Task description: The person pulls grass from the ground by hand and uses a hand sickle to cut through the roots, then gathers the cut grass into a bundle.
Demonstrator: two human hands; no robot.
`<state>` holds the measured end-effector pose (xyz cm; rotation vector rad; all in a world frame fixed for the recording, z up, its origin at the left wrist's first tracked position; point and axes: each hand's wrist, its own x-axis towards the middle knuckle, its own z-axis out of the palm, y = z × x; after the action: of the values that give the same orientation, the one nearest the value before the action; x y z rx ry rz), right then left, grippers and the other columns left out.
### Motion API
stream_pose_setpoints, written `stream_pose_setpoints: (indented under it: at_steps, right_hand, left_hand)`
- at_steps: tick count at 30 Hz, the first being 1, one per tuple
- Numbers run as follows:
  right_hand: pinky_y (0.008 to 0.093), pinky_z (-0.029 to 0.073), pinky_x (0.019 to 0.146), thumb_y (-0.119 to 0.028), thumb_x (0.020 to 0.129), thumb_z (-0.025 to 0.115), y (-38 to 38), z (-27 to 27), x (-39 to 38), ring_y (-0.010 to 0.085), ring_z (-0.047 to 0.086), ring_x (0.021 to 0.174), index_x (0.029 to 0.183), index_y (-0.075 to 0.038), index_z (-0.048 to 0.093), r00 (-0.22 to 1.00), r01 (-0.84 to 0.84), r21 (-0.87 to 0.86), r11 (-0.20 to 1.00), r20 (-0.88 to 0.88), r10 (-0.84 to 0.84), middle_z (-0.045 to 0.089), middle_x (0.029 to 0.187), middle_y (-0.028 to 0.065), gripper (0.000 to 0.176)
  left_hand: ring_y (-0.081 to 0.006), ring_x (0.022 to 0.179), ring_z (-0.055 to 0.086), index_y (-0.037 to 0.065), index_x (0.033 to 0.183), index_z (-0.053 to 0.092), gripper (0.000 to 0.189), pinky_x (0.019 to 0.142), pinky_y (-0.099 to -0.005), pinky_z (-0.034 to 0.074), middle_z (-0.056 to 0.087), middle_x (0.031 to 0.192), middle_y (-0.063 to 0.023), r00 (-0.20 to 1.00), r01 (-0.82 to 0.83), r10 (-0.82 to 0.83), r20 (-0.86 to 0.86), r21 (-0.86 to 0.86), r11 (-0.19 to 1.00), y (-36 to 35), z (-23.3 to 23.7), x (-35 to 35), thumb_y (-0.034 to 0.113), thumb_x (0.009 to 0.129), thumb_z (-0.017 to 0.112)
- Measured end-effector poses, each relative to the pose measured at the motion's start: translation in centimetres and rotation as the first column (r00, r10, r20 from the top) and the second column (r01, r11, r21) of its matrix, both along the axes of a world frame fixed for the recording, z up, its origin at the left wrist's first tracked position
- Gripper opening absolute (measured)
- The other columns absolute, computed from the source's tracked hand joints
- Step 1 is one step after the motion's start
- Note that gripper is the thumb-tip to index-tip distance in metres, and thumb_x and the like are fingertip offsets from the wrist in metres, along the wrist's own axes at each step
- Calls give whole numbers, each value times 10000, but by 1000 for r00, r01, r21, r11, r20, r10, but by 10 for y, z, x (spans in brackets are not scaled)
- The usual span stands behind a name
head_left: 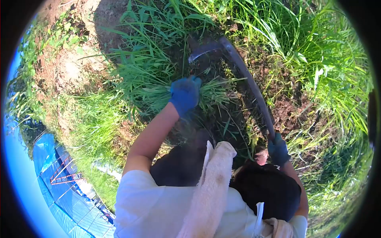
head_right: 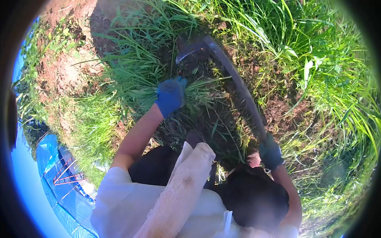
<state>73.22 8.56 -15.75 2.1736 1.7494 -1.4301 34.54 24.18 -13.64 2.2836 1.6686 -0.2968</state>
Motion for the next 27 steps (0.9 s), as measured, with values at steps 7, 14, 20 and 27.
stream_pose_setpoints:
  at_steps: [7,14,20,27]
  right_hand:
    - [506,504,788,-256,922,471,85,8,-83,441,628,872,1041,-3,424,975,-222,-194,956,-11,224,630,883,294,283]
    - [515,496,753,-206,890,522,72,-4,-89,463,607,862,1059,-11,438,970,-244,-129,961,-27,242,624,861,293,271]
    - [527,499,693,-209,904,503,30,12,-31,451,623,801,1022,-4,442,974,-219,-194,956,22,227,621,825,283,244]
    - [498,511,704,-187,904,489,104,-3,-96,432,635,796,1018,10,412,960,-279,-46,959,-6,279,627,842,269,240]
  left_hand:
    - [-343,1053,600,86,1180,504,364,852,-482,487,557,1211,-169,902,-277,308,-302,142,950,70,-40,-88,144,821,488]
    - [-355,1026,604,56,1100,559,306,853,-466,481,589,1150,-205,891,-296,258,-373,-49,954,67,-18,-62,158,823,475]
    - [-347,846,661,75,992,605,223,732,-450,521,657,994,-183,899,-293,284,-334,24,956,42,-19,-57,126,801,503]
    - [-339,925,650,73,1071,537,278,757,-436,524,649,1036,-170,895,-239,324,-306,285,928,49,-9,-60,129,800,512]
